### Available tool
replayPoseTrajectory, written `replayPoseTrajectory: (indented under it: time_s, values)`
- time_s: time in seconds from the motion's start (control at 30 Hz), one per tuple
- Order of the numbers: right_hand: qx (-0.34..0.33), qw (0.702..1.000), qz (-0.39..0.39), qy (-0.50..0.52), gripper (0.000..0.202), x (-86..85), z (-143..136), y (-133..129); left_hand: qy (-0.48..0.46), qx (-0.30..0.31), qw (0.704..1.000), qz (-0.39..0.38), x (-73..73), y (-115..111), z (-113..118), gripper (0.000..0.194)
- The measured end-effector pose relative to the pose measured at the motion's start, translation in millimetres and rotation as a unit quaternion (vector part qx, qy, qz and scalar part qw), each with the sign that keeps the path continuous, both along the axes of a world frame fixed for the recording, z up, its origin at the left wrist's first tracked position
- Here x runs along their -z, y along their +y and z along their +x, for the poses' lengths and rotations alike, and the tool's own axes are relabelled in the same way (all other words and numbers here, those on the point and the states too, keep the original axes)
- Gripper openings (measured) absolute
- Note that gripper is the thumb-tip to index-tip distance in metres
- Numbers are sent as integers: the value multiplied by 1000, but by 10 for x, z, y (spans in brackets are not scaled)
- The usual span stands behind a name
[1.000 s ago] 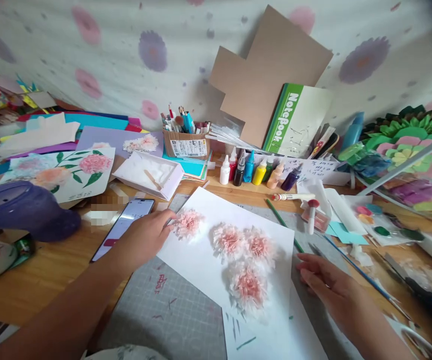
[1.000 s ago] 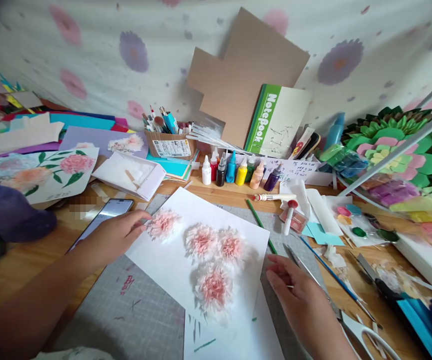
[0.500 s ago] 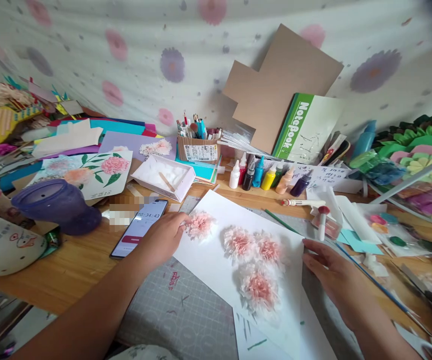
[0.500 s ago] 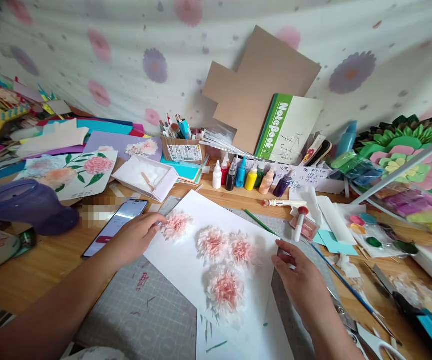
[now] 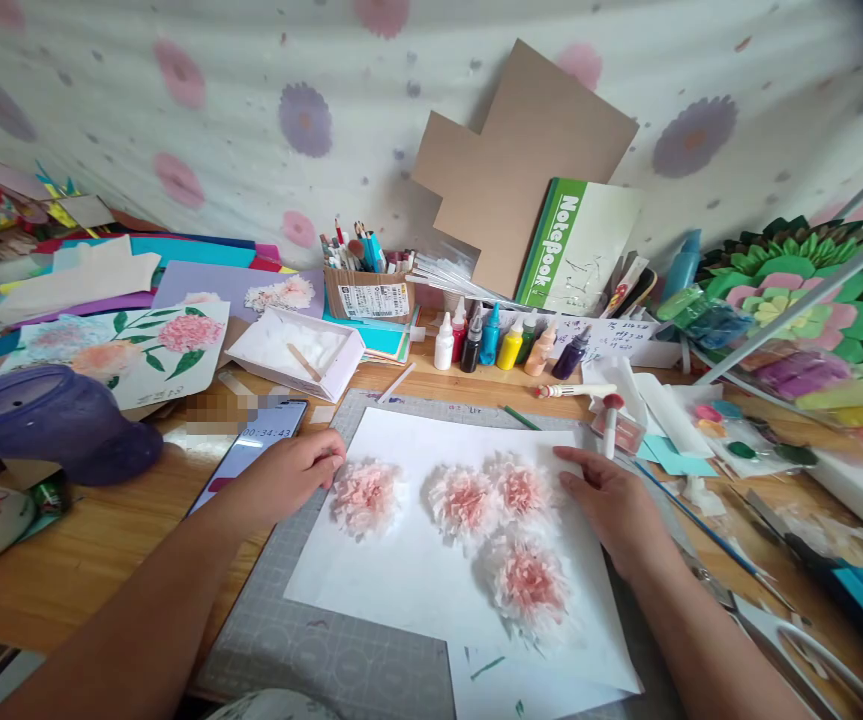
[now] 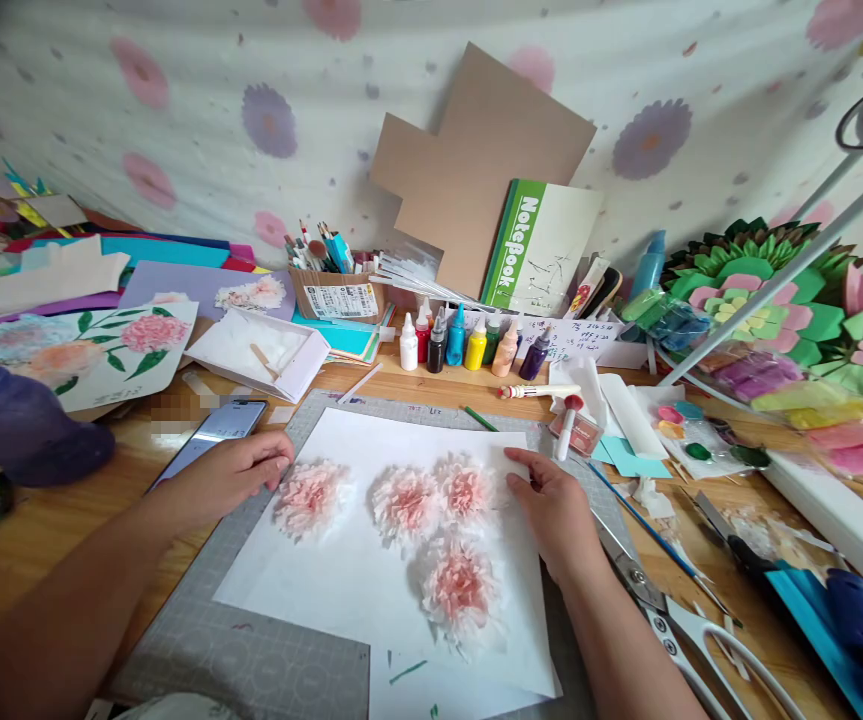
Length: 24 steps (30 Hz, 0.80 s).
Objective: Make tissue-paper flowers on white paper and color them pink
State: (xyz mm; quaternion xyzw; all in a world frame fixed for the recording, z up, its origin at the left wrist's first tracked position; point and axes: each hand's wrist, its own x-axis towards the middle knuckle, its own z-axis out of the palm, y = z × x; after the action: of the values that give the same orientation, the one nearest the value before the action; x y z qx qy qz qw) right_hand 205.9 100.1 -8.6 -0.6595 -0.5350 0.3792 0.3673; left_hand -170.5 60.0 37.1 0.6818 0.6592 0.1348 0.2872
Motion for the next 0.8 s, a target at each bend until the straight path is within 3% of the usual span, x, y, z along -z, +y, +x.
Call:
replayPoseTrajectory:
  time_s: [0.1, 0.27, 0.37, 0.5, 0.6, 0.67, 0.8]
  values:
    - [-28, 993, 52, -103, 50, 10, -25, 5, 16, -25, 1000, 4, -28, 16, 24, 26]
    - [-9, 962, 156, -225, 42, 6, 29, -14, 15, -51, 997, 55, -42, 28, 87, 26]
    - [-10, 926, 193, -325, 36, -11, 154, -34, 9, -64, 993, 94, -34, 23, 95, 26]
    - [-51, 861, 155, -482, 37, -112, 285, -61, -6, -79, 988, 135, 29, 29, 42, 25]
    - [-90, 835, 111, -531, 35, -201, 292, -42, -75, -120, 979, 145, 46, 29, 24, 23]
    - [-100, 829, 79, -544, 33, -237, 267, -6, -193, -165, 957, 141, -19, 14, 39, 27]
    - [-116, 831, 28, -544, 31, -253, 218, 61, -433, -234, 855, 163, -325, -58, 83, 17]
